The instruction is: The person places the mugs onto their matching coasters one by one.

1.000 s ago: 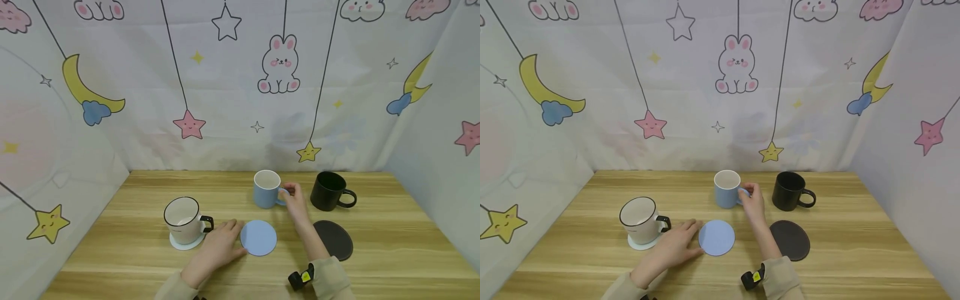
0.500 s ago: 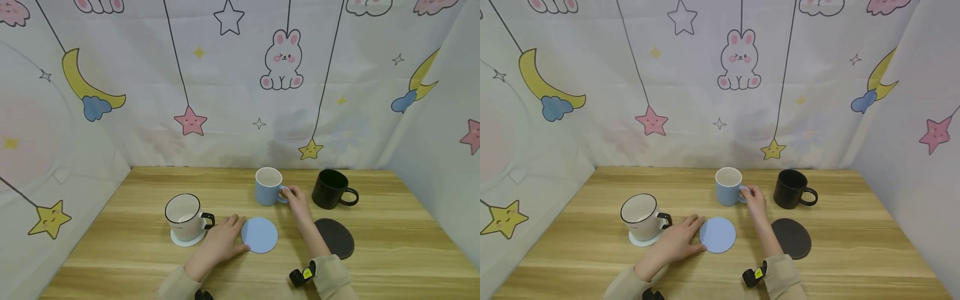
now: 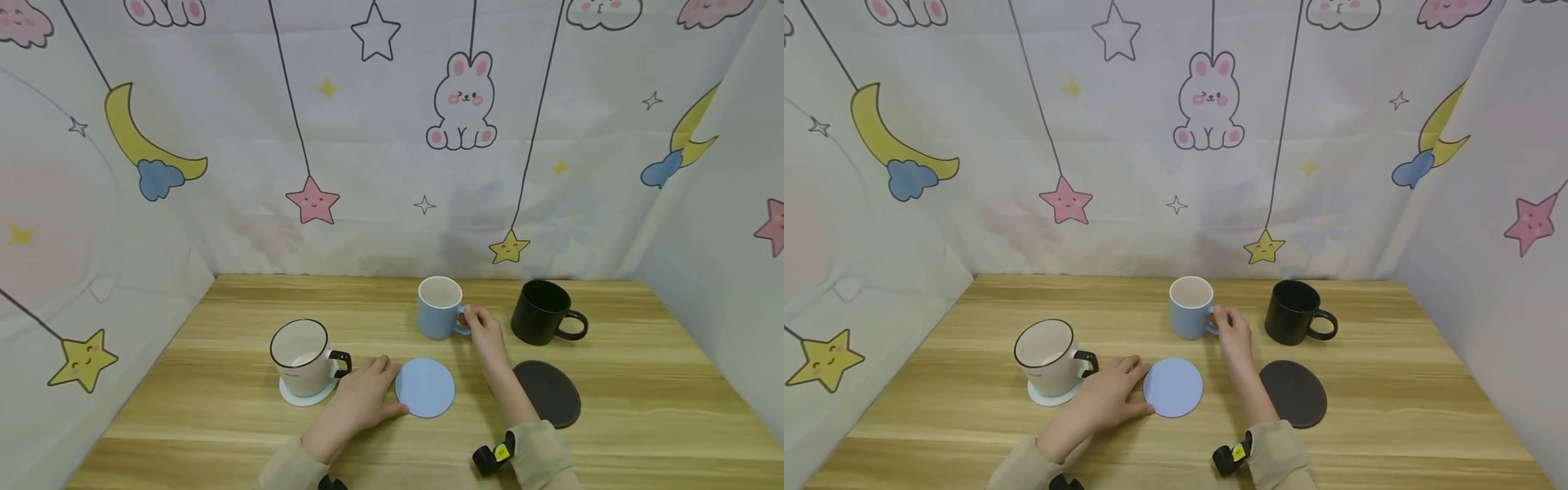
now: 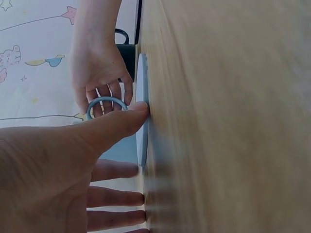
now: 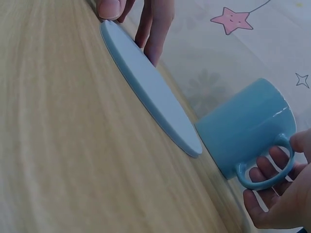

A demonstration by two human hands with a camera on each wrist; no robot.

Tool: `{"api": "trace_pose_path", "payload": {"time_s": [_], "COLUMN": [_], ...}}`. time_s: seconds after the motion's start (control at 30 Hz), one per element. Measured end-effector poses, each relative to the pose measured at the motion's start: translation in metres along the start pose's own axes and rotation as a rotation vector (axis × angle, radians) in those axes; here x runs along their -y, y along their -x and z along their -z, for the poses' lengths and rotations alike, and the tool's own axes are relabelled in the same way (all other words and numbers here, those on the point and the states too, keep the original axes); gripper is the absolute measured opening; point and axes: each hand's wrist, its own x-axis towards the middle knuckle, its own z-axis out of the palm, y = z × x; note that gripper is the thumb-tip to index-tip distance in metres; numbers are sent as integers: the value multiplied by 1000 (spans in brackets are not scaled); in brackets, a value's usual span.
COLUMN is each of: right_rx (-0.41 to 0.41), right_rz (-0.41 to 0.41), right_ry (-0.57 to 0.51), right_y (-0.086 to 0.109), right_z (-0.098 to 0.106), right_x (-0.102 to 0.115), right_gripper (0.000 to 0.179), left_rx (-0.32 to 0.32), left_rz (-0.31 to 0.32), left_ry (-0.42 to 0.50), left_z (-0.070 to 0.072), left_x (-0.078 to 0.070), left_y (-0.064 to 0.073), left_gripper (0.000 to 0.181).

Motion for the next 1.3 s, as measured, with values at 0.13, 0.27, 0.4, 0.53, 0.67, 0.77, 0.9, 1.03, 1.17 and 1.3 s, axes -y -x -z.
{"api": "trace_pose_path", "payload": {"time_s": [0.13,0.27,0.4,0.53,0.67,0.77,0.9,1.03,1.17,1.3], "right_rx": [11,17,8,5,7,7,8,9,-5,-25], "right_rz": [1,-9,-25,-45,-67,-75,-63,-40,-27,-19], "right_ry": [-7,-5,-4,-11,-29,-47,-68,-89,-114,-143], "right_y": [0,-1,-2,-3,-5,-5,-4,-2,-1,-1], "right_z": [0,0,1,2,3,3,2,1,-3,-6], "right_x": [0,0,0,-3,-4,-3,-1,-2,-4,-5], "right_gripper": [35,35,35,34,30,28,28,28,29,30], "left_rx": [7,2,-4,2,14,22,30,27,28,31], "left_rz": [1,-3,-2,5,11,16,22,24,27,26], "left_ry": [-11,-31,-38,-40,-43,-45,-42,-39,-40,-48], "left_z": [0,0,-2,-3,-3,-2,0,1,1,0], "left_x": [0,0,0,0,0,-1,-2,-3,-3,-3], "left_y": [0,0,0,0,1,1,1,1,2,2], "left_gripper": [73,70,69,69,69,69,69,69,69,69]}}
